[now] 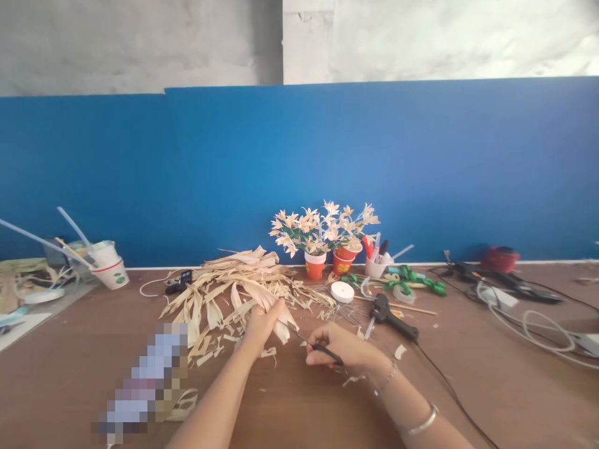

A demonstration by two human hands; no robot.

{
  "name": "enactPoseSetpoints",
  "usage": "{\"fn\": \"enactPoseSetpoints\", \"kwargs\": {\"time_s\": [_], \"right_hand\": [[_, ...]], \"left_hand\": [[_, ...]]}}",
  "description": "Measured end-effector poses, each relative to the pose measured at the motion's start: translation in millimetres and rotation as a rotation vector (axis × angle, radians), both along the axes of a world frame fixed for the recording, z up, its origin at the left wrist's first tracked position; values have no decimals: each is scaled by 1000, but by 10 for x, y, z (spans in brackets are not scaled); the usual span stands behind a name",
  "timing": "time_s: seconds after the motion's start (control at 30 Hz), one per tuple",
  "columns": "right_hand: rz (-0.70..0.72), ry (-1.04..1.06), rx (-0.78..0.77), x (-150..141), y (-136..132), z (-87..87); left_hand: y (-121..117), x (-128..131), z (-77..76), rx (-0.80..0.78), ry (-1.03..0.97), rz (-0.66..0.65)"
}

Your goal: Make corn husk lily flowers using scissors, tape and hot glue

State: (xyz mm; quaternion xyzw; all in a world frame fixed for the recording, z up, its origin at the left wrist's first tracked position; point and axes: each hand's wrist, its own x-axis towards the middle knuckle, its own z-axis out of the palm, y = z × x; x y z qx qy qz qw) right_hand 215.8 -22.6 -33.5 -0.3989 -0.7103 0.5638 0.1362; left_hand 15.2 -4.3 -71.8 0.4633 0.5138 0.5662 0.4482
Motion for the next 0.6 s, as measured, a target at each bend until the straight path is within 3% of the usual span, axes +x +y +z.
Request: {"fn": "enactPoseSetpoints", "kwargs": {"time_s": [0.2,0.6], "right_hand": [[-30,108,-65,86,106,-168],[-8,146,-141,181,162,-252]], "left_hand": [[16,-100,0,-74,-70,-236],[30,-39,22,-44,80,-74]]}}
